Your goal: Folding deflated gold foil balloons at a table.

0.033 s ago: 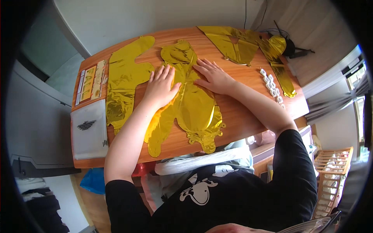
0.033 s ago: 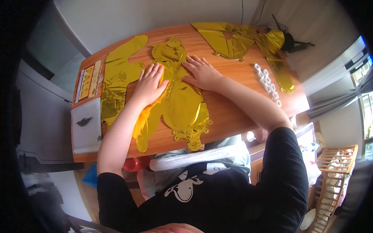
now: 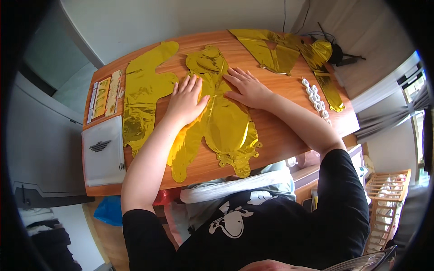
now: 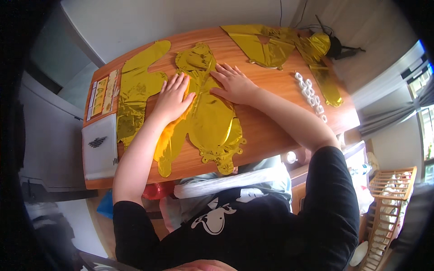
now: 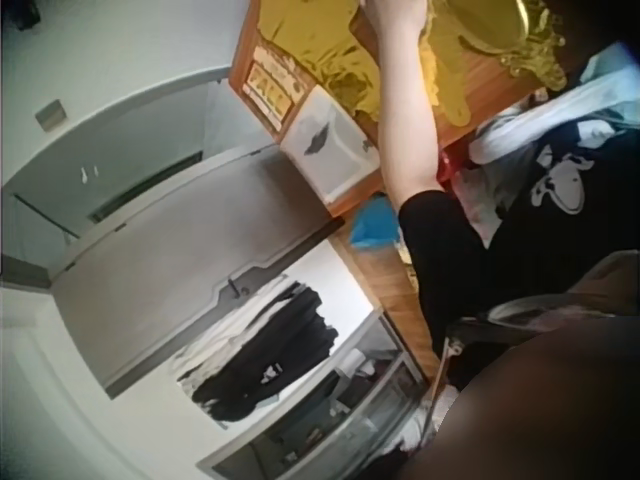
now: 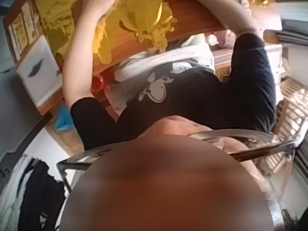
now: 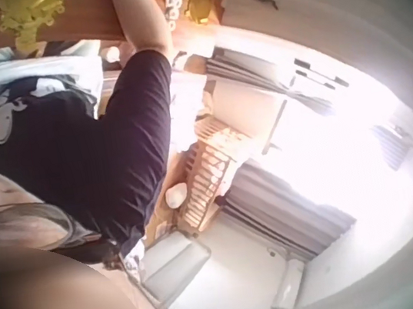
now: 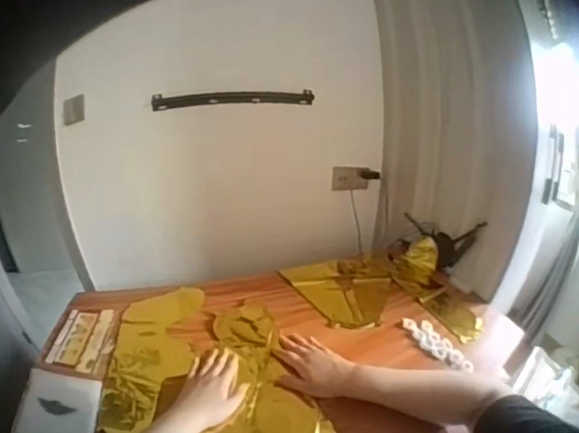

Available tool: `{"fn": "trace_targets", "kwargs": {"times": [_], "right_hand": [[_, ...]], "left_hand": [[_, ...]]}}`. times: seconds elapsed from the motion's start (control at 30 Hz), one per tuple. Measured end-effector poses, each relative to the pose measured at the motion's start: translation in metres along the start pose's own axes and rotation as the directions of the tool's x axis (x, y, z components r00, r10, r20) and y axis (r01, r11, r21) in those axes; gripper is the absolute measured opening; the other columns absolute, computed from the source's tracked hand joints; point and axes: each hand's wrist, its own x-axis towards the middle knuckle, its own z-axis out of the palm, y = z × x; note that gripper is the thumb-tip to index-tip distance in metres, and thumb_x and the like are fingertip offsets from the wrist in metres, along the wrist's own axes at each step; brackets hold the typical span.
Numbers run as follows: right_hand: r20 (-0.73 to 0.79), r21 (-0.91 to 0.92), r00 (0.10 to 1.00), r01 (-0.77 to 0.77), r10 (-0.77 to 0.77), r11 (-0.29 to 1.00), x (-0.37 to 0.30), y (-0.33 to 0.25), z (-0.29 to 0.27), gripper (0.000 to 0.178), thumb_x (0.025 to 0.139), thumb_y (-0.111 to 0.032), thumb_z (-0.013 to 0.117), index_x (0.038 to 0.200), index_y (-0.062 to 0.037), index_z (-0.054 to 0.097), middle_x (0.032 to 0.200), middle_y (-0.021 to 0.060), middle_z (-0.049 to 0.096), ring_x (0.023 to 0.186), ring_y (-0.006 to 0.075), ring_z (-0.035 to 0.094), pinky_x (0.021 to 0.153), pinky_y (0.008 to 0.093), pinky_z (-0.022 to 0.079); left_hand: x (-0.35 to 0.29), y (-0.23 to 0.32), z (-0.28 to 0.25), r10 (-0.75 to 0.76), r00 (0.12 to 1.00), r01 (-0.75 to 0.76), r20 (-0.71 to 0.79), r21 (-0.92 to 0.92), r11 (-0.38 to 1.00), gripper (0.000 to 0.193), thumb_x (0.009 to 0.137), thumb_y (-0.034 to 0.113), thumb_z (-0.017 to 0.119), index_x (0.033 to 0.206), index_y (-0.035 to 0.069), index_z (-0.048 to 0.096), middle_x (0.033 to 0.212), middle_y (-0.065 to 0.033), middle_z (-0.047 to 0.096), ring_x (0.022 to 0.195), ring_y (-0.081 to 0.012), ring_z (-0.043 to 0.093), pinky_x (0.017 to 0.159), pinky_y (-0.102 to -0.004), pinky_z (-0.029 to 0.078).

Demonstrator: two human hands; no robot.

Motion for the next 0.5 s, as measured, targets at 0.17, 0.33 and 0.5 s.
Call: {"fn": "trace_targets", "kwargs": {"times": [0.17, 0.33, 0.5], "right_hand": [[0.011, -0.067, 0.999, -0.048, 0.049, 0.997, 0.0, -0.004, 0.007, 0.084, 0.102, -0.067, 0.046, 0.162, -0.0099, 0.032, 0.167, 0.0227, 0.03, 0.157, 0.0394, 0.022, 0.128, 0.0535, 0.019], [0.017, -0.108, 0.997, -0.078, 0.08, 0.991, -0.001, -0.013, 0.008, 0.09, 0.1, -0.074, 0.041, 0.164, -0.0115, 0.027, 0.167, 0.0223, 0.028, 0.158, 0.0387, 0.021, 0.128, 0.0545, 0.017], [-0.004, -0.15, 0.995, -0.099, 0.1, 0.984, -0.003, -0.016, 0.01, 0.095, 0.097, -0.079, 0.037, 0.165, -0.0134, 0.025, 0.168, 0.022, 0.027, 0.158, 0.038, 0.02, 0.127, 0.0566, 0.017]], "left_hand": [[0.0, 0.001, 0.002, 0.003, 0.999, -0.004, -0.052, -0.014, 1.0, 0.07, 0.109, 0.049, 0.041, 0.163, 0.007, 0.029, 0.171, -0.0152, 0.025, 0.16, -0.0302, 0.019, 0.13, -0.0506, 0.013], [-0.001, 0.0, 0.004, 0.006, 0.998, -0.007, -0.065, -0.013, 1.0, 0.069, 0.108, 0.049, 0.043, 0.162, 0.006, 0.031, 0.17, -0.0155, 0.027, 0.159, -0.0309, 0.02, 0.129, -0.0509, 0.014], [0.0, 0.0, 0.003, 0.01, 0.997, -0.012, -0.076, -0.02, 1.0, 0.069, 0.108, 0.047, 0.045, 0.161, 0.006, 0.033, 0.17, -0.0156, 0.028, 0.159, -0.0313, 0.021, 0.129, -0.0511, 0.015]]}}
